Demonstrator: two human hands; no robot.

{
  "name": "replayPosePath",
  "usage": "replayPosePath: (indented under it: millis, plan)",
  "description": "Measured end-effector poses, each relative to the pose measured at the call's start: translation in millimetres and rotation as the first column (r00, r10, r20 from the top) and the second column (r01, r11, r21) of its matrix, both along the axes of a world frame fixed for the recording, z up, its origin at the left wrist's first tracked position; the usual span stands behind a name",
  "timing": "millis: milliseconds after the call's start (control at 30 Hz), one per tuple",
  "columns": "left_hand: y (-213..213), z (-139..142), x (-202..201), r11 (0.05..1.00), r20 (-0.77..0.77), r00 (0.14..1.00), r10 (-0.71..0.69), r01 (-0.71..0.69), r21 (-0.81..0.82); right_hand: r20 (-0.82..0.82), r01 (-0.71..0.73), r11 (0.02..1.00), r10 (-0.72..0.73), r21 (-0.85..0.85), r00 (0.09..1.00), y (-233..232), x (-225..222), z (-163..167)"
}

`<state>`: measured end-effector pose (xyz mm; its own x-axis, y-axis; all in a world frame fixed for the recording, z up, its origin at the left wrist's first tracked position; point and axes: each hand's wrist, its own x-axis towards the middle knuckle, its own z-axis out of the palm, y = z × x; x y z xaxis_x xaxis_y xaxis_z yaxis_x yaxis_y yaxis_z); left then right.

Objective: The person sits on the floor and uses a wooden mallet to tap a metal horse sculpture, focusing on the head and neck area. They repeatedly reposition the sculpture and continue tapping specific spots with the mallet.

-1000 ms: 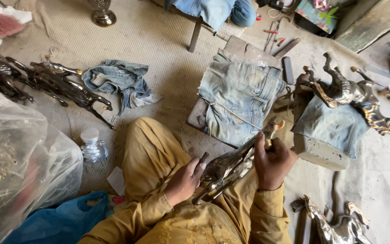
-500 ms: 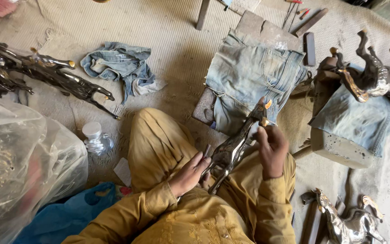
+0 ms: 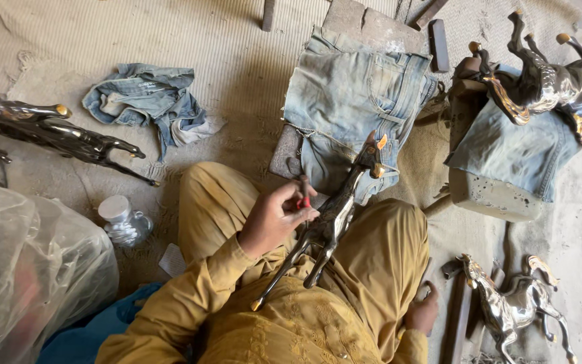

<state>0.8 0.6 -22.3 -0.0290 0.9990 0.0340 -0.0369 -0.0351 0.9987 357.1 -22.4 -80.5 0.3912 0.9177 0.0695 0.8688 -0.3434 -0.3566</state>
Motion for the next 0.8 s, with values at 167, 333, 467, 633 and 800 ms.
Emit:
replayPosePath:
  millis: [167, 333, 467, 633, 800]
  plan:
    - [20, 8, 13, 0.993, 0.115, 0.988, -0.103, 0.096, 0.067, -0.086, 0.004, 0.995, -0.012, -0.095, 0.996, 1, -2, 0]
    - [35, 13, 18, 0.973, -0.061, 0.996, -0.067, 0.078, 0.216, -0.568, 0.105, 0.989, -0.143, -0.100, 0.810, 17, 20, 12]
    - [43, 16, 15, 0.971, -0.087, 0.987, -0.132, 0.146, 0.190, -0.786, -0.055, 0.994, 0.110, 0.097, 0.608, 40, 30, 55]
    - [48, 15, 13, 0.967, -0.085, 0.977, -0.197, 0.208, 0.148, -0.587, -0.224, 0.974, 0.158, -0.040, 0.794, 71, 1, 91]
    - [50, 14, 13, 0.977, -0.141, 0.973, -0.183, 0.195, 0.082, -0.456, -0.492, 0.779, 0.627, 0.390, 0.631, 101, -30, 114]
